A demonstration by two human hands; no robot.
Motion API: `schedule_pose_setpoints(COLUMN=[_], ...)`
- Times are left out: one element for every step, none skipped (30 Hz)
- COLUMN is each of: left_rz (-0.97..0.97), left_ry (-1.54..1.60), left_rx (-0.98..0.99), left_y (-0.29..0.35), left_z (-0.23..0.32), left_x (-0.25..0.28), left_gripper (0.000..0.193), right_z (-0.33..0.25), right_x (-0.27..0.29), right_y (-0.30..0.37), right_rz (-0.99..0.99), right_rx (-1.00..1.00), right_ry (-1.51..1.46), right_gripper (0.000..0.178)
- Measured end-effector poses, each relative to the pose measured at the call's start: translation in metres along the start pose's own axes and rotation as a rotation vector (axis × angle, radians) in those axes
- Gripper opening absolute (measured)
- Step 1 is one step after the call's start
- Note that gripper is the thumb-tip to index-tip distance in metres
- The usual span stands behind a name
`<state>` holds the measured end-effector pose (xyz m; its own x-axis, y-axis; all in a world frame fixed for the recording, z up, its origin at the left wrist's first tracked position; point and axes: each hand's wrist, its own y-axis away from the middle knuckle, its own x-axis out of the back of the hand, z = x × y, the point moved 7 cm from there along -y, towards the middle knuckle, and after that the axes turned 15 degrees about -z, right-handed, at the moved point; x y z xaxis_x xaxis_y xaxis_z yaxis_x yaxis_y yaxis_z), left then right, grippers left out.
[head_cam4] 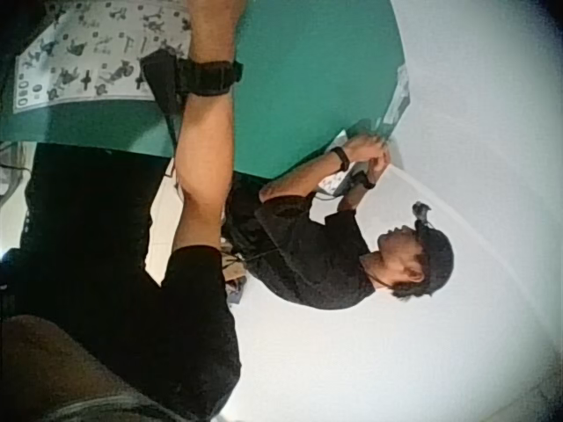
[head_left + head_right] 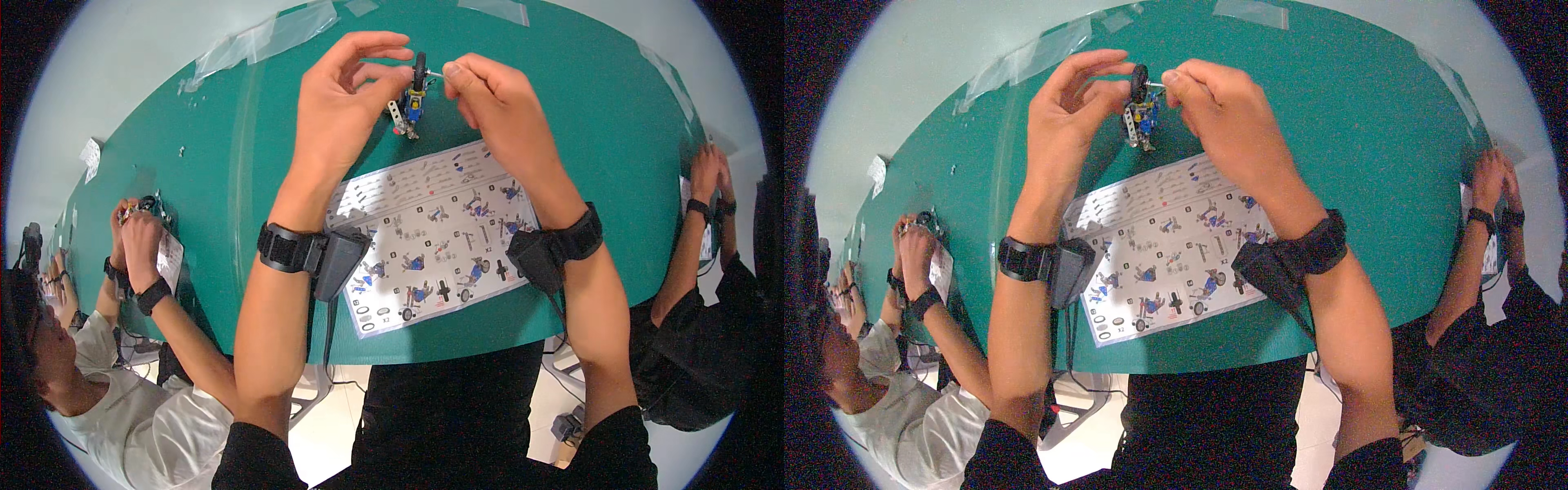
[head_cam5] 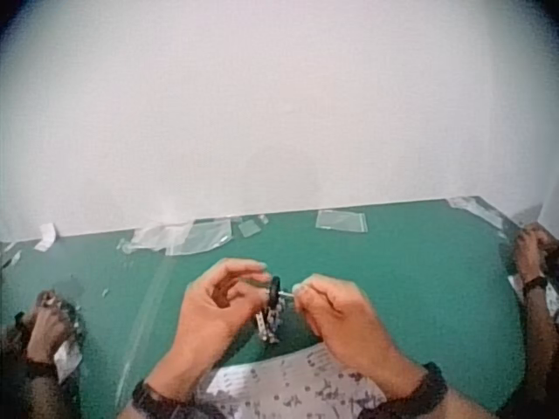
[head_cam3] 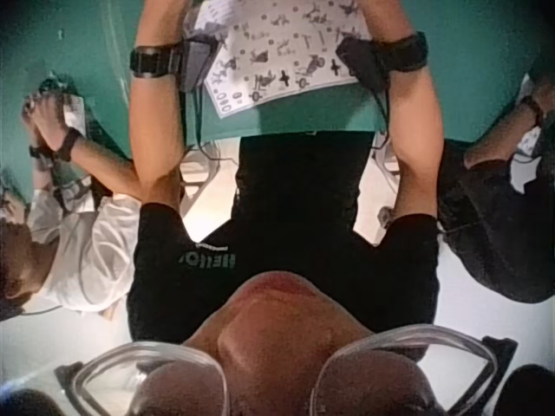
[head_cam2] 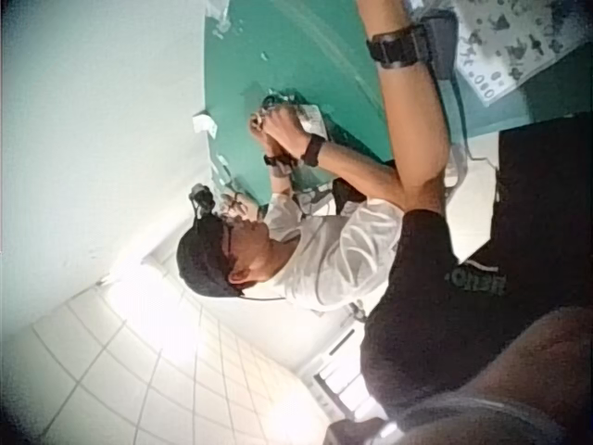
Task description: The person is assembling a small toy motorcycle using instructions.
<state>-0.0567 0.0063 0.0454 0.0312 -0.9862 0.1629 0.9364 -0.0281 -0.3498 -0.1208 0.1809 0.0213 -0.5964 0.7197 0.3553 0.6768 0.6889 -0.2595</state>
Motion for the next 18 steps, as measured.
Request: schedule_pose_setpoints(left_rz=[0.024, 0.024, 0.016, 0.009, 0.009, -0.022, -0.054, -0.052, -0.057, -0.062, -0.062, -0.061, -0.06, -0.06, 0.0, 0.059, 0.06, -0.013], left_ry=[0.049, 0.05, -0.051, -0.152, -0.152, -0.143, -0.134, -0.135, -0.152, -0.168, -0.167, -0.179, -0.191, -0.191, -0.124, -0.056, -0.056, -0.146], left_rx=[0.001, 0.0, 0.038, 0.076, 0.077, 0.071, 0.066, 0.066, 0.056, 0.046, 0.046, 0.03, 0.014, 0.015, 0.001, -0.012, -0.011, 0.053], left_y=[0.0, 0.0, 0.0, -0.001, -0.001, -0.002, -0.001, -0.001, -0.001, 0.0, 0.0, 0.0, 0.001, 0.0, 0.001, 0.001, 0.001, -0.001], left_z=[-0.001, -0.002, -0.007, -0.011, -0.014, -0.017, -0.019, -0.02, -0.019, -0.018, -0.016, -0.013, -0.009, -0.006, -0.003, -0.002, -0.003, -0.008], left_x=[0.0, 0.002, 0.005, 0.007, 0.009, 0.008, 0.006, 0.007, 0.006, 0.006, 0.005, 0.003, 0.001, -0.003, -0.004, -0.003, 0.001, 0.004], left_gripper=[0.021, 0.021, 0.018, 0.016, 0.016, 0.016, 0.017, 0.017, 0.017, 0.016, 0.016, 0.017, 0.017, 0.017, 0.014, 0.012, 0.012, 0.009], right_z=[0.0, 0.0, 0.0, -0.001, 0.0, 0.001, 0.002, 0.002, 0.003, 0.003, 0.003, 0.002, 0.001, 0.001, 0.002, 0.003, 0.003, 0.002], right_x=[-0.001, 0.0, 0.0, 0.001, 0.001, 0.002, 0.003, 0.002, 0.002, 0.002, 0.002, 0.002, 0.003, 0.002, 0.001, 0.001, 0.001, 0.003], right_y=[0.0, 0.0, 0.001, 0.001, 0.001, 0.001, 0.001, 0.001, 0.0, 0.0, 0.0, 0.001, 0.001, 0.001, 0.0, 0.0, 0.0, 0.0], right_rz=[0.0, 0.0, 0.006, 0.012, 0.011, 0.003, -0.005, -0.006, -0.006, -0.005, -0.005, 0.0, 0.004, 0.004, 0.002, -0.001, -0.001, -0.001], right_rx=[-0.002, -0.002, 0.007, 0.017, 0.017, 0.004, -0.008, -0.007, -0.008, -0.01, -0.011, -0.01, -0.009, -0.009, -0.012, -0.016, -0.016, -0.017], right_ry=[-0.014, -0.013, -0.017, -0.022, -0.023, -0.014, -0.006, -0.007, -0.021, -0.035, -0.034, -0.021, -0.008, -0.009, -0.019, -0.029, -0.028, -0.013], right_gripper=[0.036, 0.036, 0.036, 0.037, 0.037, 0.037, 0.037, 0.037, 0.037, 0.037, 0.037, 0.037, 0.037, 0.037, 0.037, 0.037, 0.037, 0.037])
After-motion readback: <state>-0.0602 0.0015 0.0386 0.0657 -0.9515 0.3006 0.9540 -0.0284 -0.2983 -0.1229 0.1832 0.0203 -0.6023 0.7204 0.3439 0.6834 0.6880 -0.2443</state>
